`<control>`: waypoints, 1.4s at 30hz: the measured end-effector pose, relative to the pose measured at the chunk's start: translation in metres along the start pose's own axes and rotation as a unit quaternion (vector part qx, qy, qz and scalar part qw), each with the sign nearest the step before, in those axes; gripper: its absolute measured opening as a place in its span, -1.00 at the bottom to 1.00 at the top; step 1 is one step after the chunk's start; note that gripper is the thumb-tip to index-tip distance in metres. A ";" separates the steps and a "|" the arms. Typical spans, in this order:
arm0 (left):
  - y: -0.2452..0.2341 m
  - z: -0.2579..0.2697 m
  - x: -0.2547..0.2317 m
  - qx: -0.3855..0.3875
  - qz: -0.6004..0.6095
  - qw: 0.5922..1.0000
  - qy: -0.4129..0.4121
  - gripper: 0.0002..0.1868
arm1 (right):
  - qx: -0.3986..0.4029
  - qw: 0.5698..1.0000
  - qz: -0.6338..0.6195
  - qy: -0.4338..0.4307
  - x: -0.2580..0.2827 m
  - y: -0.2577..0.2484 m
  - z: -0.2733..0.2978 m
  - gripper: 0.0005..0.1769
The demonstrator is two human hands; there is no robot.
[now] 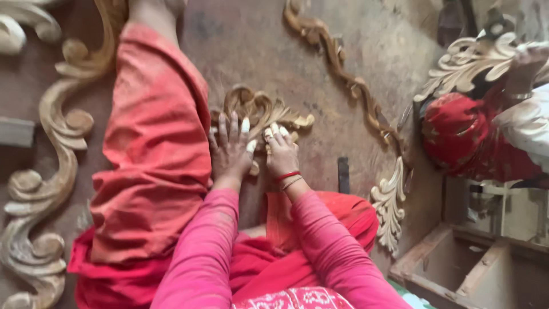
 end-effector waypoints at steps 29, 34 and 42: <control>0.008 -0.041 0.023 0.046 0.717 0.640 -0.271 -0.80 | -0.167 0.902 -0.307 0.254 -0.062 -0.011 -0.027 -0.60; -0.006 -0.091 -0.005 0.035 0.387 0.912 -0.135 -0.67 | -0.132 0.963 -0.112 0.205 -0.046 0.011 -0.033 -0.43; 0.002 -0.118 -0.032 0.159 0.090 0.971 -0.153 -0.58 | -0.107 0.959 -0.113 0.236 -0.033 0.005 -0.027 -0.40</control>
Point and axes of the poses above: each hand's wrist, its own z-axis away from the middle knuckle, its own y-axis out of the palm, x = y × z, the point moved 4 cm from there along -z, towards the middle knuckle, and after that the axes turned 8 degrees about y, right-handed, at the moved point
